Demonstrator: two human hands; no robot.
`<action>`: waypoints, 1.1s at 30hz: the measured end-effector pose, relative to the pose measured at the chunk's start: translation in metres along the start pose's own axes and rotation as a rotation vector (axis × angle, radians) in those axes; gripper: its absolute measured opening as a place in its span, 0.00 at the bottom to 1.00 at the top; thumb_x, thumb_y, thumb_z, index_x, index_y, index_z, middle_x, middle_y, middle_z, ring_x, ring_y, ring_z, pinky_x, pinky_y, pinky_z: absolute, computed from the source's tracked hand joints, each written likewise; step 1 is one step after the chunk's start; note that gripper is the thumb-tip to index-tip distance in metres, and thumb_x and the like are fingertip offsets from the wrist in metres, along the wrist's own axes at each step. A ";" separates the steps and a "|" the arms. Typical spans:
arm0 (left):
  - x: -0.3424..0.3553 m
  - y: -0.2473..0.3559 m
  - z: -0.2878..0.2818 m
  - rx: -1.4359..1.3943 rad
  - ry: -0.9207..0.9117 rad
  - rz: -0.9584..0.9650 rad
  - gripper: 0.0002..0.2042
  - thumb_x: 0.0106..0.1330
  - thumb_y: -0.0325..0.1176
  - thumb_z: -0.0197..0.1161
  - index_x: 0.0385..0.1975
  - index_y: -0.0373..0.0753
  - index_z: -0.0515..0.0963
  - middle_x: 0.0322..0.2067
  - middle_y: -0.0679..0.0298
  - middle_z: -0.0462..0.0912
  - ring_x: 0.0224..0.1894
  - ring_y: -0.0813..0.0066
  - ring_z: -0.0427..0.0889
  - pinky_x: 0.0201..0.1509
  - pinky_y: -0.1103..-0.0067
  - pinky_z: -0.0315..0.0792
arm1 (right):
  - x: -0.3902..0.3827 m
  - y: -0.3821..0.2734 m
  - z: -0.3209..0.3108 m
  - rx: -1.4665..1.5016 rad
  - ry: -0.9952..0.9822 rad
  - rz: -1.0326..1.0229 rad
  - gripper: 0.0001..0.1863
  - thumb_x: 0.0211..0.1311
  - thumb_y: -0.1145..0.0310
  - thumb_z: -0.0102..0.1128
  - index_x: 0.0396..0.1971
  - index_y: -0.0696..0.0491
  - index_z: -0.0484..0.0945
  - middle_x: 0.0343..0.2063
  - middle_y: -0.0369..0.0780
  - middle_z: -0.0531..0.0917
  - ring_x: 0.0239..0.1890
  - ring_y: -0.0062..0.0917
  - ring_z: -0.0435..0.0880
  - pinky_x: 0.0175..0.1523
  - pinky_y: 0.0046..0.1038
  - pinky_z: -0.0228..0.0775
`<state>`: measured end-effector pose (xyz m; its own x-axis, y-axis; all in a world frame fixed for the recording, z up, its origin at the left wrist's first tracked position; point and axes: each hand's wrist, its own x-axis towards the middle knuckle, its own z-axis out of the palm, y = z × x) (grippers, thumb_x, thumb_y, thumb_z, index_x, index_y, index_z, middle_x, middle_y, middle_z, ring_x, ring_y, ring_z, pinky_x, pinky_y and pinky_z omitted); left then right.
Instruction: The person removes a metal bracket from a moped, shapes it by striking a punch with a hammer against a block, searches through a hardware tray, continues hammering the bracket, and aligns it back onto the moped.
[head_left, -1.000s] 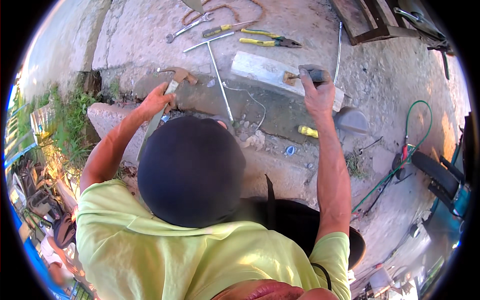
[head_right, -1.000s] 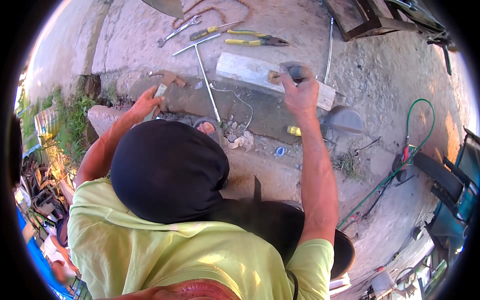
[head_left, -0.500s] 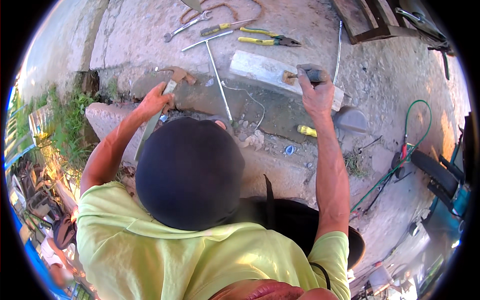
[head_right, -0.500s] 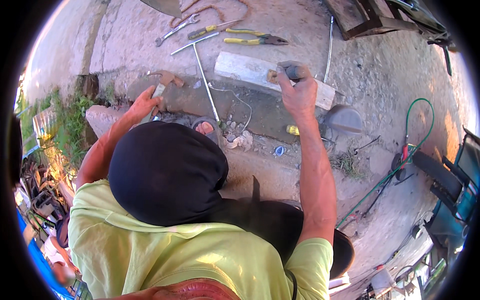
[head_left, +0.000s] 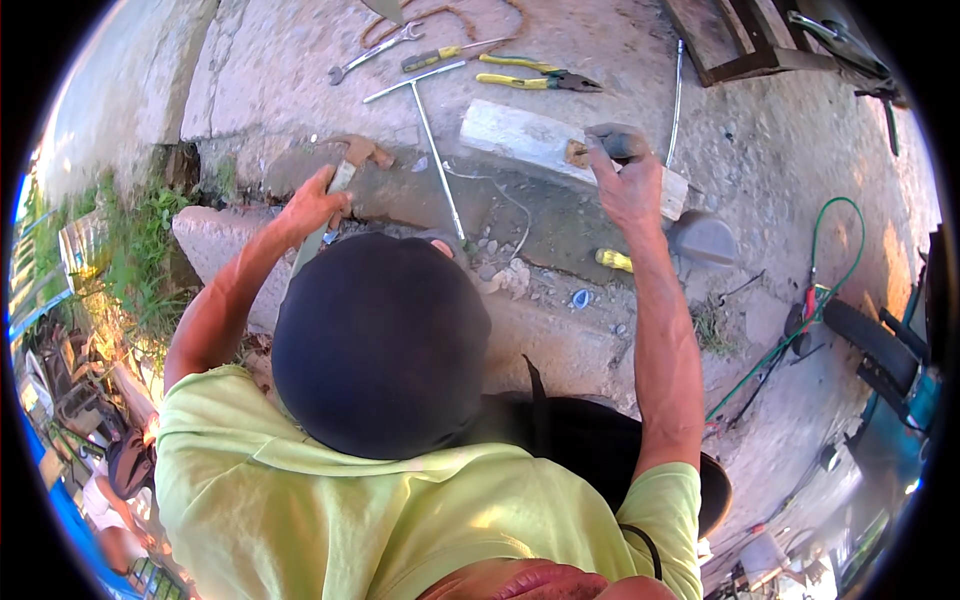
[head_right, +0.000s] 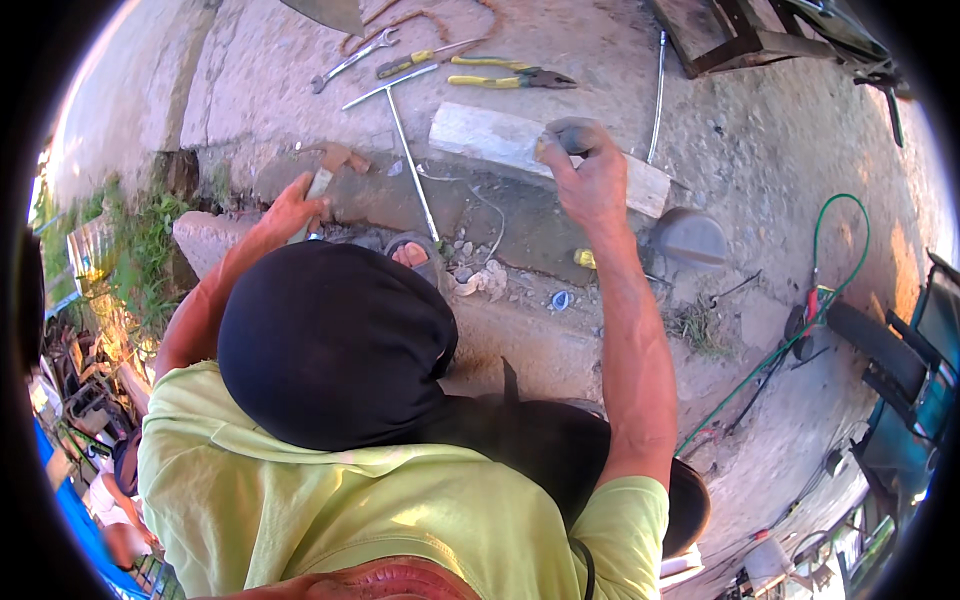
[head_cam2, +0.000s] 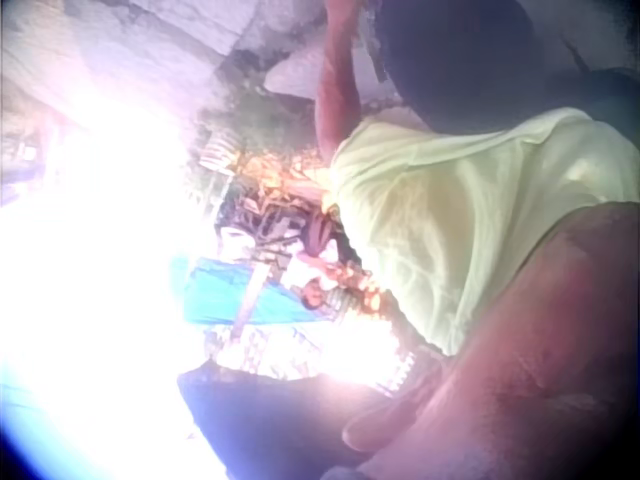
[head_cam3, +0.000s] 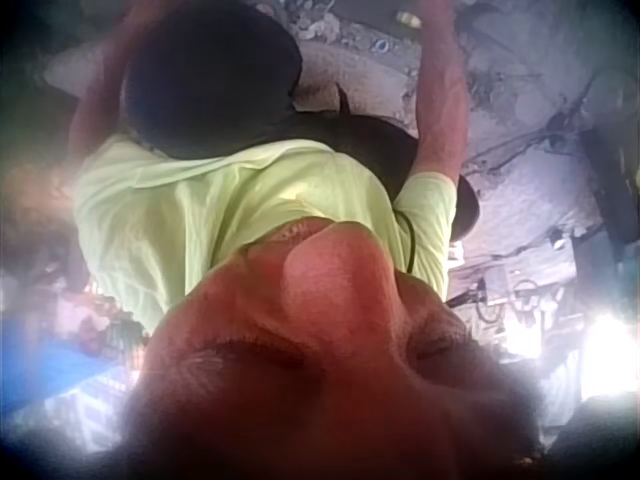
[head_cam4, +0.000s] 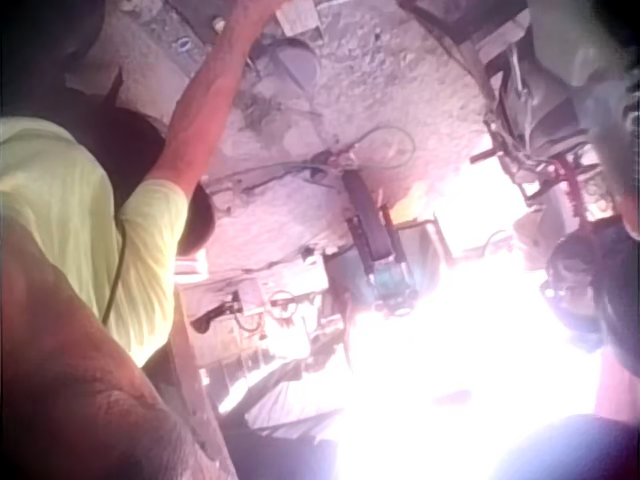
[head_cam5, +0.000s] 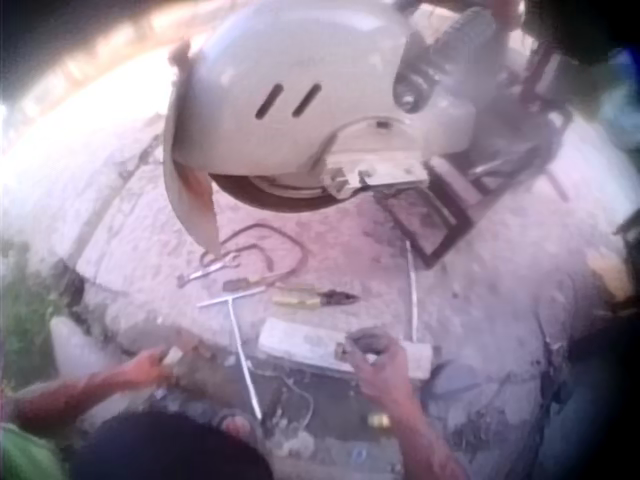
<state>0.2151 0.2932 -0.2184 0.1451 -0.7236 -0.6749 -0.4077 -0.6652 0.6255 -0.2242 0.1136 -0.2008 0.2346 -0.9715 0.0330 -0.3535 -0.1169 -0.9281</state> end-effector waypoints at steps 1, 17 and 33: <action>-0.003 0.003 0.002 0.013 -0.004 0.027 0.10 0.70 0.30 0.59 0.45 0.34 0.71 0.28 0.61 0.77 0.22 0.77 0.75 0.25 0.77 0.70 | 0.000 0.001 0.000 0.020 -0.009 -0.002 0.08 0.62 0.71 0.68 0.39 0.58 0.84 0.28 0.37 0.86 0.31 0.19 0.83 0.40 0.24 0.75; -0.044 0.261 0.072 0.540 -0.141 0.683 0.22 0.74 0.44 0.56 0.60 0.34 0.72 0.36 0.42 0.83 0.41 0.42 0.84 0.48 0.59 0.75 | 0.004 -0.013 0.000 -0.072 -0.062 0.001 0.12 0.64 0.66 0.66 0.43 0.58 0.83 0.34 0.44 0.88 0.37 0.28 0.87 0.47 0.31 0.77; -0.094 0.356 0.059 0.581 0.069 0.589 0.19 0.73 0.43 0.58 0.53 0.33 0.74 0.32 0.46 0.84 0.34 0.54 0.84 0.40 0.63 0.74 | -0.005 0.003 0.006 -0.016 -0.089 -0.006 0.13 0.62 0.64 0.67 0.41 0.55 0.80 0.33 0.48 0.86 0.39 0.43 0.87 0.46 0.40 0.77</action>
<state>0.0031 0.1356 0.0449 -0.1905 -0.9458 -0.2631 -0.8323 0.0136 0.5541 -0.2206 0.1193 -0.2063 0.3165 -0.9486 0.0051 -0.3659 -0.1271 -0.9219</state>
